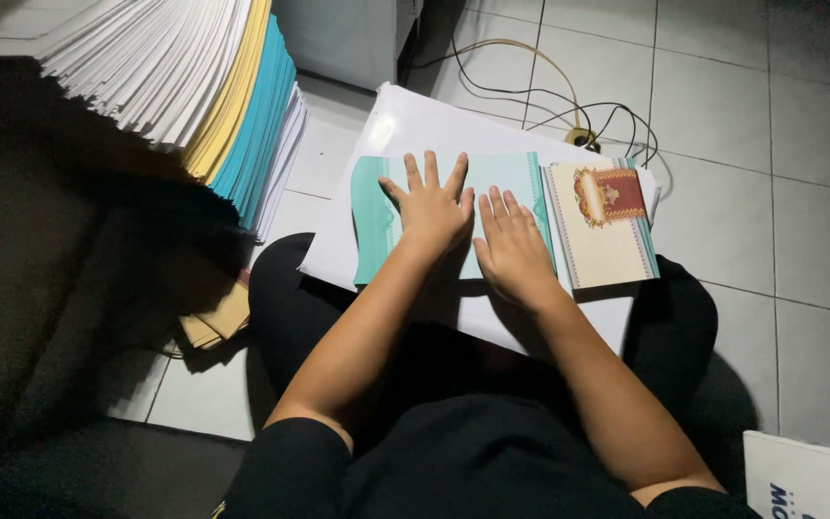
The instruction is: Folding and pressing pre-printed cardstock to assemble cards from a large stack.
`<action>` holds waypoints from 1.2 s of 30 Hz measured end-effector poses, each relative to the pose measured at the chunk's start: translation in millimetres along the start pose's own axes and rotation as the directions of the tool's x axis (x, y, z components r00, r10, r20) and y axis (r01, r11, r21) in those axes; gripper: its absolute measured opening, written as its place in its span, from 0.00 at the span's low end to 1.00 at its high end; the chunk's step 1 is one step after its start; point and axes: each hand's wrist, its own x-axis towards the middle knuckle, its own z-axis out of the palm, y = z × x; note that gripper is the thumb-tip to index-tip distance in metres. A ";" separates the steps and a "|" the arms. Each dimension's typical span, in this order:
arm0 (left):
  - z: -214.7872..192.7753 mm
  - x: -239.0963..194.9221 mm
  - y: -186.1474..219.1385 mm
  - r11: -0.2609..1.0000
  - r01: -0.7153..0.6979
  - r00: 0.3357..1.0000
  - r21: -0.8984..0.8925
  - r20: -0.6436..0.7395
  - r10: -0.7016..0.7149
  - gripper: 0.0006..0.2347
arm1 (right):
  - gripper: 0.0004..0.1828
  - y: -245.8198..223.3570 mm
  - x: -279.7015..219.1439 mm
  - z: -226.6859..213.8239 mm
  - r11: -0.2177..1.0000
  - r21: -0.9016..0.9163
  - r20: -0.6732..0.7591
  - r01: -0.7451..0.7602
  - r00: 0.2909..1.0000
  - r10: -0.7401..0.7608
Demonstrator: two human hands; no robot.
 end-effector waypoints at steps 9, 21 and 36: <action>11.1 -6.8 -11.1 0.991 -0.136 0.940 -0.011 -0.317 0.125 0.23 | 0.33 -4.6 31.4 -6.1 0.991 0.033 0.097 -0.127 0.988 0.124; 40.4 4.9 -11.5 0.994 -0.099 0.897 -0.038 -0.436 0.073 0.23 | 0.33 -18.4 24.1 -6.9 0.999 -0.042 0.015 -0.020 1.000 0.021; 12.1 -3.2 -8.4 0.997 -0.058 0.913 -0.050 -0.407 0.032 0.20 | 0.32 -5.9 57.9 7.0 0.997 0.032 -0.007 -0.075 0.997 0.075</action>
